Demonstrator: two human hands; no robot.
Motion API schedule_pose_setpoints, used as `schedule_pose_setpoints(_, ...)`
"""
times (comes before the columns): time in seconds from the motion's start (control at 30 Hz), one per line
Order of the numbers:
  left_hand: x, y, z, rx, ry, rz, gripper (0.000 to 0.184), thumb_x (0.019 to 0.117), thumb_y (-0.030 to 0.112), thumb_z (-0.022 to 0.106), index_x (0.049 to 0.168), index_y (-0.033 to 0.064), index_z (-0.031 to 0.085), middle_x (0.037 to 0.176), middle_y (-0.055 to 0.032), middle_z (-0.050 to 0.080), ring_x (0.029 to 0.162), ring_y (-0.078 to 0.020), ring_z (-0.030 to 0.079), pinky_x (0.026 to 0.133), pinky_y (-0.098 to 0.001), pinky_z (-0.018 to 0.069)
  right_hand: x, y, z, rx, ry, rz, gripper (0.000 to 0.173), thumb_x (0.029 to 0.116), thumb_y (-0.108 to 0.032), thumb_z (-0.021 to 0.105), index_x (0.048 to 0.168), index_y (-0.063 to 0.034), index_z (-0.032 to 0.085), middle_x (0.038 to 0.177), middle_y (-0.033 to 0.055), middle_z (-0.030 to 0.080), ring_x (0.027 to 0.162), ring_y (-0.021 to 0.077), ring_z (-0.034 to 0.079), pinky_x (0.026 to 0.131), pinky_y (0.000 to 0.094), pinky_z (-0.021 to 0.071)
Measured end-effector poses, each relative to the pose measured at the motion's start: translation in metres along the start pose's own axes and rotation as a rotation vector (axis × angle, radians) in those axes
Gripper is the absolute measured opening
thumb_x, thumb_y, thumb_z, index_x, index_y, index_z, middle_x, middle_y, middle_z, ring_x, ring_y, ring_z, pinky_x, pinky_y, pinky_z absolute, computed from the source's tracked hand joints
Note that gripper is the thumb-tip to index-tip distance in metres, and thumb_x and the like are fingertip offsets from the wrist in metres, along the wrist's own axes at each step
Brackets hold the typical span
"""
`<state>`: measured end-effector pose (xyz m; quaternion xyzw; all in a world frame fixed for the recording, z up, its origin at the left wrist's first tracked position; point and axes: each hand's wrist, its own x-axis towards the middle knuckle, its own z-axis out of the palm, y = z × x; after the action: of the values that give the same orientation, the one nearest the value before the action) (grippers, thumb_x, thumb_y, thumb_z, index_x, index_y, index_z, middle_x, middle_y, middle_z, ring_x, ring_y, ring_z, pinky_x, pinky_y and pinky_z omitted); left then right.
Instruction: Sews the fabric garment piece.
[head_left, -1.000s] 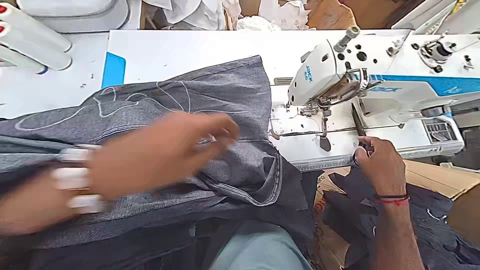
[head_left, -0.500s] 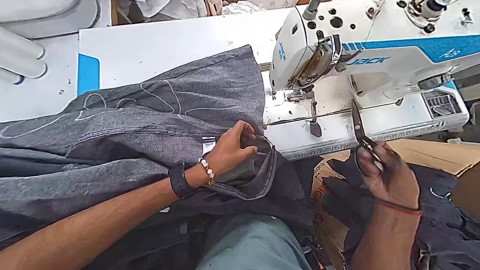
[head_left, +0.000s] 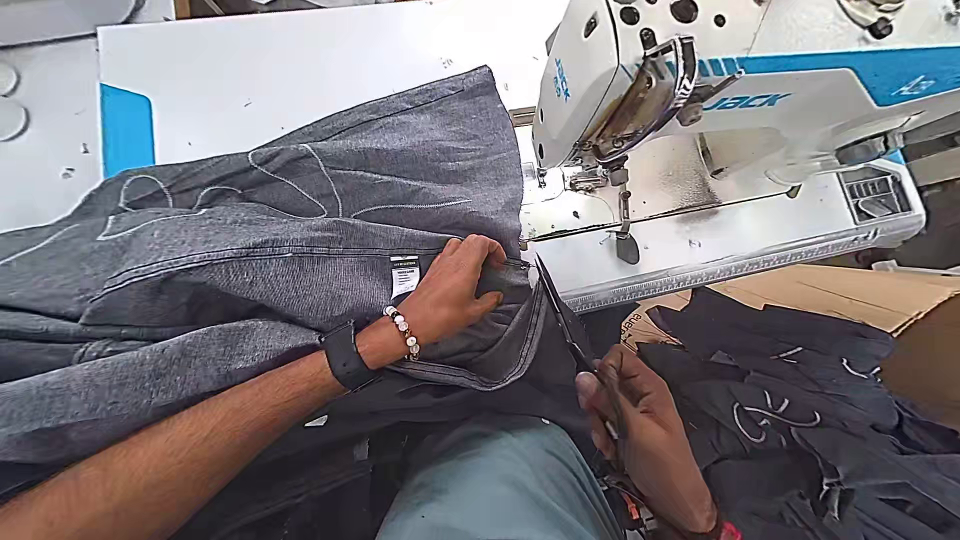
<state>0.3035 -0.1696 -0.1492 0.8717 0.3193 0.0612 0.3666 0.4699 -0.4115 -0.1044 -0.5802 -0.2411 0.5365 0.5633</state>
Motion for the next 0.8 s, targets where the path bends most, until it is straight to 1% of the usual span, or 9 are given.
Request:
schedule_pose_setpoints(0.2,-0.004,0.002,-0.001,-0.123,-0.091,0.028,0.042,0.0855,0.036,0.077,0.121,0.018,0.063,0.113,-0.0005,0.063,0.109,-0.0211,0.057,0.092,-0.0464,0.0483,0.013,0.008,0.006,-0.298,0.374,-0.399,0.013,0.1019,-0.02,0.065,0.098,-0.0105,0.056,0.084,0.0014,0.065,0.057,0.0119,0.063,0.047,0.0295,0.0593)
schedule_pose_setpoints(0.3,0.003,0.029,-0.03,-0.508,-0.273,0.003,0.037,0.0941,0.034,0.073,0.124,0.0133,0.065,0.114,0.0005,0.07,0.1,-0.0099,0.068,0.086,-0.0314,0.0595,0.049,-0.026,-0.053,-0.695,0.516,-0.266,0.031,0.1036,-0.026,0.061,0.114,0.0018,0.053,0.081,0.0088,0.065,0.058,0.0183,0.065,0.052,0.0377,0.0598)
schedule_pose_setpoints(0.4,0.039,0.042,-0.081,-0.061,-0.038,0.128,0.023,0.1008,0.021,0.061,0.12,0.0105,0.069,0.109,-0.0026,0.074,0.093,-0.0146,0.071,0.082,-0.0381,0.0611,0.093,-0.064,-0.11,-1.336,0.499,0.044,0.036,0.1017,-0.026,0.062,0.121,0.0044,0.058,0.093,0.0257,0.068,0.08,0.0436,0.069,0.07,0.0647,0.0555)
schedule_pose_setpoints(0.47,0.079,0.035,-0.116,0.286,0.087,0.061,0.026,0.1009,0.019,0.058,0.121,0.0103,0.071,0.111,-0.0128,0.073,0.102,-0.0325,0.07,0.088,-0.0592,0.0548,0.105,-0.087,-0.106,-1.594,0.504,0.053,0.029,0.1007,-0.024,0.063,0.114,0.0007,0.069,0.1,0.0315,0.069,0.094,0.0559,0.066,0.073,0.0754,0.0474)
schedule_pose_setpoints(0.53,0.122,0.011,-0.139,0.418,0.176,-0.088,0.027,0.1005,0.023,0.054,0.119,0.0123,0.072,0.11,-0.0159,0.073,0.105,-0.0397,0.069,0.085,-0.0672,0.0518,0.103,-0.096,-0.067,-1.682,0.434,-0.185,0.035,0.1033,-0.034,0.057,0.117,-0.0054,0.071,0.111,0.0265,0.07,0.103,0.0508,0.067,0.076,0.0713,0.0516)
schedule_pose_setpoints(0.6,0.161,-0.018,-0.147,0.506,0.249,-0.182,0.03,0.099,0.025,0.055,0.118,0.0088,0.07,0.116,-0.0198,0.071,0.116,-0.0449,0.064,0.087,-0.0685,0.0504,0.102,-0.07,-0.013,-1.59,0.17,-0.505,0.05,0.1017,-0.049,0.057,0.131,-0.0094,0.067,0.128,0.0157,0.068,0.118,0.0347,0.067,0.094,0.0578,0.0551)
schedule_pose_setpoints(0.67,0.189,-0.052,-0.142,0.52,0.26,-0.18,0.043,0.0981,0.033,0.064,0.13,0.0046,0.064,0.133,-0.0238,0.061,0.129,-0.0491,0.052,0.095,-0.0697,0.0476,0.106,-0.013,0.029,-1.452,-0.218,-0.717,0.06,0.1005,-0.054,0.057,0.147,-0.0163,0.056,0.154,0.0049,0.053,0.145,0.0228,0.047,0.12,0.0522,0.0384)
schedule_pose_setpoints(0.7,0.193,-0.067,-0.136,0.502,0.263,-0.169,0.053,0.097,0.042,0.066,0.134,0.0049,0.061,0.137,-0.0241,0.058,0.131,-0.0495,0.05,0.096,-0.0704,0.0469,0.108,0.019,0.036,-1.423,-0.338,-0.849,0.053,0.1034,-0.042,0.056,0.15,-0.0157,0.054,0.158,0.0048,0.05,0.15,0.0233,0.042,0.124,0.0525,0.0328)
schedule_pose_setpoints(0.8,0.16,-0.078,-0.107,0.447,0.27,-0.098,0.07,0.0916,0.065,0.063,0.128,0.0054,0.064,0.129,-0.0248,0.061,0.121,-0.0466,0.058,0.094,-0.0671,0.0491,0.091,0.079,0.017,-1.231,-0.421,-1.172,0.029,0.1057,-0.013,0.055,0.132,-0.0144,0.068,0.137,0.0036,0.069,0.132,0.0194,0.062,0.112,0.0387,0.0508)
